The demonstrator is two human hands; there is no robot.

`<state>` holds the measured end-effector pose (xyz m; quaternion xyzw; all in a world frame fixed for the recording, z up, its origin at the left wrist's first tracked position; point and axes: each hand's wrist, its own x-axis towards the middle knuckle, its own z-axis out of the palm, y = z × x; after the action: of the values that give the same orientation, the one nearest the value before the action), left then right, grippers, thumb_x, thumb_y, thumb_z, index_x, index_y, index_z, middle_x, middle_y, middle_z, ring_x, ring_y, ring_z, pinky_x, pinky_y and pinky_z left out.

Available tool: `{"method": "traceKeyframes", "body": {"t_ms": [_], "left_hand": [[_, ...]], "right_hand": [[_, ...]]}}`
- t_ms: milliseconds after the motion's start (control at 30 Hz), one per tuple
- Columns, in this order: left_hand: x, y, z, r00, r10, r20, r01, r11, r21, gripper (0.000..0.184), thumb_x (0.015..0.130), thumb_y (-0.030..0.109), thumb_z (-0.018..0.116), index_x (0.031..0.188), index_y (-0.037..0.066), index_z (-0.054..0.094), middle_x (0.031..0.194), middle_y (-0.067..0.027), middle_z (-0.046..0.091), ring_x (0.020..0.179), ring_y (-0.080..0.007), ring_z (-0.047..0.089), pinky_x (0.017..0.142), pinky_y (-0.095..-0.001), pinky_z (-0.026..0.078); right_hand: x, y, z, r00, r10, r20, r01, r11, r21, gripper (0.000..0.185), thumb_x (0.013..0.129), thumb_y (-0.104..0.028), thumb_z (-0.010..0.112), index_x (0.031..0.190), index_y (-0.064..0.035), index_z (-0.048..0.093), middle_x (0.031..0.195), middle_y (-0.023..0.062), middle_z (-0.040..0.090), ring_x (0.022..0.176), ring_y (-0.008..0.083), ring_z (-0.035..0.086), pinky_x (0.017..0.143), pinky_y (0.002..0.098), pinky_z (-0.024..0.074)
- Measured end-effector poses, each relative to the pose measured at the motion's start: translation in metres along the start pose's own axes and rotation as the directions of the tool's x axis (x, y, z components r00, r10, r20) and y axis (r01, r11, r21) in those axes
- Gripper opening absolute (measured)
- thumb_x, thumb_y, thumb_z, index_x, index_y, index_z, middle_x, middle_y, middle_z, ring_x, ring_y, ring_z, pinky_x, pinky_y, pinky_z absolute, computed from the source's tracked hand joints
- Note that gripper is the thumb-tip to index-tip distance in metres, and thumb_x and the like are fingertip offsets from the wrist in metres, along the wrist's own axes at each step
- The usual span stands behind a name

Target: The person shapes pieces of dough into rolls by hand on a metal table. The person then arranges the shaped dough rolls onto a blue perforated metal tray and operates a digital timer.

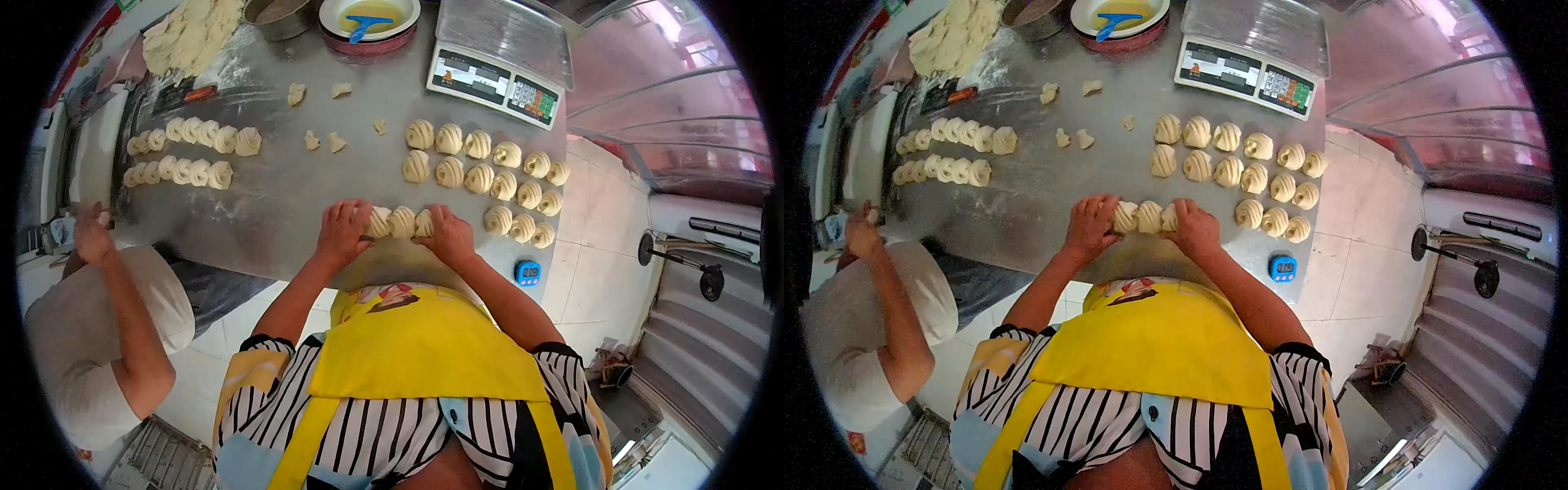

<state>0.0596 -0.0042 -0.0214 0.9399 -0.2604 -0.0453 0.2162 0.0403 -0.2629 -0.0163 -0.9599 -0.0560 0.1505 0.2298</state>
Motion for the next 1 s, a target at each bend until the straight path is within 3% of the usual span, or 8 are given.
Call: {"method": "traceKeyframes", "body": {"t_ms": [167, 333, 467, 567, 667, 800, 900, 1000], "left_hand": [[0.026, 0.051, -0.008, 0.99, 0.13, 0.056, -0.134, 0.989, 0.064, 0.085, 0.064, 0.041, 0.08, 0.135, 0.015, 0.041, 0.13, -0.0117, 0.045, 0.125, -0.0318, 0.038, 0.104, -0.0559, 0.026], [0.055, 0.094, 0.029, 0.969, 0.238, 0.069, -0.241, 0.969, 0.047, 0.077, 0.064, 0.04, 0.078, 0.129, 0.012, 0.047, 0.123, -0.01, 0.05, 0.12, -0.0281, 0.043, 0.1, -0.0531, 0.03], [0.058, 0.093, 0.057, 0.98, 0.186, 0.064, -0.194, 0.968, 0.159, 0.07, 0.064, 0.035, 0.079, 0.123, 0.01, 0.05, 0.116, -0.0079, 0.053, 0.111, -0.0248, 0.049, 0.096, -0.0499, 0.033], [0.059, 0.092, 0.059, 0.977, 0.21, 0.022, -0.211, 0.965, 0.156, 0.072, 0.062, 0.037, 0.079, 0.121, 0.009, 0.05, 0.109, -0.0067, 0.057, 0.104, -0.0221, 0.054, 0.095, -0.0507, 0.034], [0.059, 0.093, 0.059, 0.98, 0.194, 0.036, -0.197, 0.971, 0.133, 0.072, 0.062, 0.035, 0.079, 0.123, 0.009, 0.05, 0.113, -0.008, 0.055, 0.111, -0.0243, 0.049, 0.097, -0.0489, 0.033], [0.059, 0.101, 0.044, 0.978, 0.21, 0.014, -0.21, 0.97, 0.122, 0.076, 0.062, 0.039, 0.079, 0.124, 0.009, 0.049, 0.111, -0.008, 0.055, 0.11, -0.0251, 0.049, 0.097, -0.0514, 0.032], [0.063, 0.112, 0.045, 0.959, 0.279, -0.056, -0.27, 0.954, 0.134, 0.077, 0.062, 0.042, 0.079, 0.125, 0.009, 0.049, 0.107, -0.0066, 0.055, 0.107, -0.0247, 0.049, 0.096, -0.0538, 0.033], [0.076, 0.124, 0.052, 0.947, 0.322, -0.004, -0.319, 0.941, 0.109, 0.076, 0.062, 0.041, 0.079, 0.125, 0.009, 0.049, 0.107, -0.006, 0.055, 0.106, -0.024, 0.049, 0.095, -0.0532, 0.033]], "right_hand": [[-0.031, 0.032, -0.053, 0.976, -0.151, -0.16, 0.105, 0.958, -0.266, 0.088, 0.053, -0.039, 0.084, 0.129, -0.0147, 0.047, 0.119, 0.0082, 0.051, 0.116, 0.028, 0.045, 0.089, 0.0469, 0.0395], [-0.052, 0.112, -0.063, 0.964, -0.055, -0.262, -0.084, 0.867, -0.491, 0.057, 0.07, -0.018, 0.07, 0.124, -0.0163, 0.051, 0.106, 0.007, 0.054, 0.104, 0.0285, 0.049, 0.088, 0.0461, 0.0377], [-0.039, 0.111, -0.048, 0.936, -0.107, -0.335, -0.044, 0.908, -0.416, 0.038, 0.075, -0.011, 0.062, 0.112, -0.0138, 0.057, 0.092, 0.0036, 0.06, 0.098, 0.0275, 0.053, 0.093, 0.0445, 0.035], [-0.041, 0.077, -0.032, 0.909, -0.314, -0.274, 0.216, 0.917, -0.335, 0.038, 0.075, -0.013, 0.061, 0.113, -0.0155, 0.058, 0.091, 0.0034, 0.057, 0.098, 0.0257, 0.053, 0.092, 0.0473, 0.0358], [-0.031, 0.054, -0.015, 0.927, -0.303, -0.219, 0.215, 0.911, -0.351, 0.052, 0.069, -0.021, 0.071, 0.118, -0.0164, 0.056, 0.103, 0.0046, 0.058, 0.107, 0.0253, 0.051, 0.096, 0.0486, 0.0336], [-0.053, 0.085, -0.066, 0.986, -0.037, -0.164, 0.014, 0.99, -0.138, 0.092, 0.052, -0.028, 0.086, 0.134, -0.0195, 0.045, 0.132, 0.0068, 0.047, 0.125, 0.029, 0.04, 0.102, 0.0511, 0.0285], [-0.084, 0.14, -0.092, 0.959, 0.198, -0.205, -0.254, 0.921, -0.295, 0.098, 0.052, -0.021, 0.088, 0.138, -0.0235, 0.04, 0.137, 0.0074, 0.043, 0.131, 0.0334, 0.033, 0.104, 0.051, 0.0286], [-0.081, 0.16, -0.094, 0.964, 0.202, -0.171, -0.244, 0.928, -0.281, 0.093, 0.054, -0.019, 0.086, 0.136, -0.0248, 0.044, 0.135, 0.0064, 0.043, 0.127, 0.0332, 0.037, 0.096, 0.0481, 0.0389]]}}
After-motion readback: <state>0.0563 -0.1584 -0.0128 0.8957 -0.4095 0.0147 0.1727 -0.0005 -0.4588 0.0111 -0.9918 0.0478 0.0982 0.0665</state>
